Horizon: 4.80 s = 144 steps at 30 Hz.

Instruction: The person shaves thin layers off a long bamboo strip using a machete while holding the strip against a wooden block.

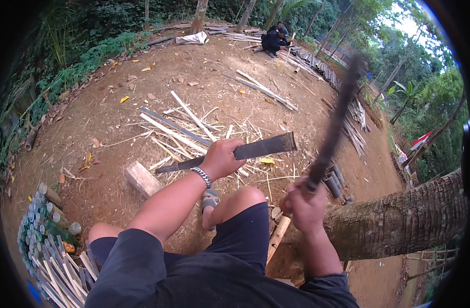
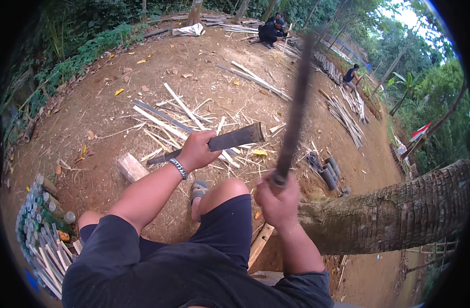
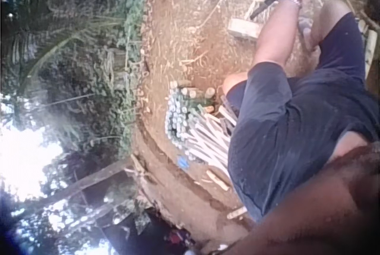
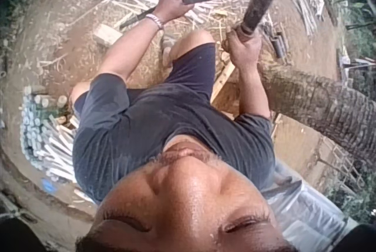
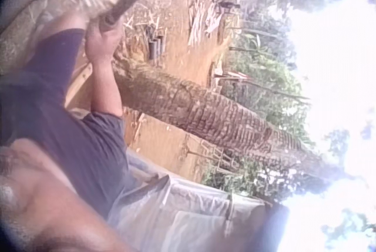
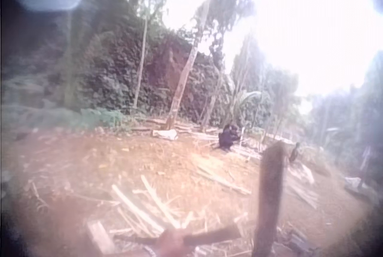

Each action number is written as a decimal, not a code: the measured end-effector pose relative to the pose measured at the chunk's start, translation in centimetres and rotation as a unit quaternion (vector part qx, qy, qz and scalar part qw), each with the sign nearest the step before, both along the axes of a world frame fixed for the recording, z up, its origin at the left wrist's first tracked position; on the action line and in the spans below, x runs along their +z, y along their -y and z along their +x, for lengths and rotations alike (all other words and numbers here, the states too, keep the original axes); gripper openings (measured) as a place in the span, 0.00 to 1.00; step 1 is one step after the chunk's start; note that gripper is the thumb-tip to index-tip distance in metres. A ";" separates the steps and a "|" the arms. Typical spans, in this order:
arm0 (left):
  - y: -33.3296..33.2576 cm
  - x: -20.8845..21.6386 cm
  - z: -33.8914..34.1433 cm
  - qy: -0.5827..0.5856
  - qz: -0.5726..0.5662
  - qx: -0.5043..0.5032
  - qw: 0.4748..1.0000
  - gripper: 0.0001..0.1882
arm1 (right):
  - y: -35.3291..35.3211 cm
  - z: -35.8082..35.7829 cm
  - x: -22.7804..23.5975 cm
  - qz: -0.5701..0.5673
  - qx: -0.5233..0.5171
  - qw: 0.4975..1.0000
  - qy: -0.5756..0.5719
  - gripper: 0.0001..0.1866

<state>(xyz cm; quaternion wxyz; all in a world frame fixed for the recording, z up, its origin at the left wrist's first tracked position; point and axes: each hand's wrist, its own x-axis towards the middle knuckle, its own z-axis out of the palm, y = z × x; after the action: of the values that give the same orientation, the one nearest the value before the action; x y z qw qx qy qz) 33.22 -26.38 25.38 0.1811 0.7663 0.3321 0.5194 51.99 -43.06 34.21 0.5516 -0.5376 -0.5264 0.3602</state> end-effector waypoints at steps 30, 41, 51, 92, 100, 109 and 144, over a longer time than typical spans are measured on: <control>0.3 -0.9 1.0 0.014 0.025 0.051 0.998 0.12 | -0.5 -0.6 0.0 -0.020 -0.018 0.997 0.067 0.08; 0.5 -1.4 1.3 0.001 0.033 0.062 0.998 0.11 | 0.1 -0.1 0.7 0.060 0.011 0.993 -0.106 0.08; 0.1 -1.1 1.2 0.015 0.045 0.070 0.996 0.12 | -0.3 -0.8 -0.3 0.044 0.001 0.993 -0.108 0.08; 0.7 -1.5 2.0 0.056 0.068 0.086 0.992 0.15 | -0.8 0.4 -0.5 -0.054 -0.023 0.992 0.109 0.09; 1.1 -1.9 2.1 0.058 0.067 0.102 0.991 0.15 | -0.6 0.0 0.1 -0.128 -0.002 0.977 0.172 0.08; 0.6 -1.9 1.5 0.056 0.068 0.106 0.990 0.16 | -1.5 0.0 -1.3 -0.114 0.026 0.974 0.194 0.09; 1.7 3.7 -22.9 0.398 0.069 0.220 0.888 0.17 | -8.3 -8.3 -15.2 -0.168 0.198 0.964 -0.058 0.10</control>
<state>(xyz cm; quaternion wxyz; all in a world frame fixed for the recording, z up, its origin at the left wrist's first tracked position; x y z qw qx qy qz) 10.28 -28.12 29.07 0.1258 0.4131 0.3553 0.8290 43.68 -34.71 18.96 0.4007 -0.4855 -0.5211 0.5763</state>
